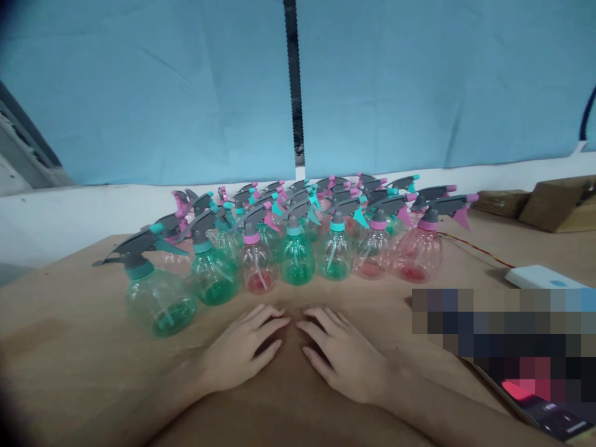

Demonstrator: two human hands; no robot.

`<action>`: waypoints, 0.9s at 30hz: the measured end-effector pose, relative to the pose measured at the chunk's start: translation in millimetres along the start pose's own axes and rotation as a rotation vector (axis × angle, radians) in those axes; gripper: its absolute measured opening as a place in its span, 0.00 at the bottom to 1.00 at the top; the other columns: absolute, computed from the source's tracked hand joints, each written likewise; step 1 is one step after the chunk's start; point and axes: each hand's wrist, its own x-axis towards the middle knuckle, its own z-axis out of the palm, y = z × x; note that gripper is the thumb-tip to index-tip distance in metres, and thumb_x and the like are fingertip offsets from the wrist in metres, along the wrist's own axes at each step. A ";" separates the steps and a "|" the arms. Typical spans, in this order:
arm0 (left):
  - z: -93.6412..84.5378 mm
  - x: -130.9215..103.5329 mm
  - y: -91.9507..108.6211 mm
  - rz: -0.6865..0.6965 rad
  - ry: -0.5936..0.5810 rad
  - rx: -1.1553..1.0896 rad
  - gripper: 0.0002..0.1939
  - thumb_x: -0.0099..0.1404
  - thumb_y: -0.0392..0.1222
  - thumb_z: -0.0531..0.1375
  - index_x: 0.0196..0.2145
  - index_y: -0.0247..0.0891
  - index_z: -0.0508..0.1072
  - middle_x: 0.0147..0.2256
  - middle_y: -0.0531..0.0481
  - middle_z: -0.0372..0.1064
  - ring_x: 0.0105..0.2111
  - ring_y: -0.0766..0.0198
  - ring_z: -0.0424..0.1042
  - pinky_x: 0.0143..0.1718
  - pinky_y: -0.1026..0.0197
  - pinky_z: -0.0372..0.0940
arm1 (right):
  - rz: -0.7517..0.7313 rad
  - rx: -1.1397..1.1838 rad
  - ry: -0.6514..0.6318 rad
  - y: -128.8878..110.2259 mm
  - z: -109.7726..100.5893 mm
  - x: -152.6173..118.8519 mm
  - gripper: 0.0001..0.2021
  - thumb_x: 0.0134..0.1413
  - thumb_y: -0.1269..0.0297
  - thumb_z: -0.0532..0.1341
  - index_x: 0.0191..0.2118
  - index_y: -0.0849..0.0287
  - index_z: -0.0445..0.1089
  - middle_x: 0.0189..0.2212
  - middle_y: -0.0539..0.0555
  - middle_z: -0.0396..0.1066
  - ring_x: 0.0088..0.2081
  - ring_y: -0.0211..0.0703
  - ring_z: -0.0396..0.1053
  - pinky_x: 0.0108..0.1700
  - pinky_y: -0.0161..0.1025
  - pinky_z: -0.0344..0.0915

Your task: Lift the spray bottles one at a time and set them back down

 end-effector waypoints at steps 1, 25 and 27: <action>-1.4 -0.1 1.7 0.011 0.000 0.010 0.16 0.65 0.40 0.50 0.49 0.38 0.67 0.44 0.44 0.67 0.47 0.56 0.66 0.48 0.51 0.63 | -0.002 0.014 0.007 -1.1 -0.7 0.2 0.16 0.59 0.65 0.51 0.52 0.58 0.62 0.51 0.59 0.62 0.52 0.48 0.60 0.53 0.49 0.60; -210.4 98.6 -212.4 -0.790 -0.092 0.181 0.17 0.45 0.50 0.64 0.25 0.30 0.74 0.23 0.44 0.72 0.29 0.56 0.71 0.32 0.60 0.63 | 0.017 0.076 0.021 -6.0 -3.6 6.1 0.14 0.56 0.72 0.52 0.47 0.58 0.64 0.48 0.58 0.62 0.51 0.47 0.59 0.54 0.47 0.60; -212.9 96.9 -210.2 -0.808 -0.076 0.208 0.16 0.44 0.50 0.64 0.21 0.32 0.72 0.18 0.48 0.69 0.26 0.58 0.70 0.30 0.62 0.63 | 0.023 0.075 0.026 -6.5 -3.8 6.4 0.14 0.55 0.72 0.52 0.47 0.58 0.64 0.48 0.58 0.62 0.50 0.47 0.60 0.53 0.47 0.60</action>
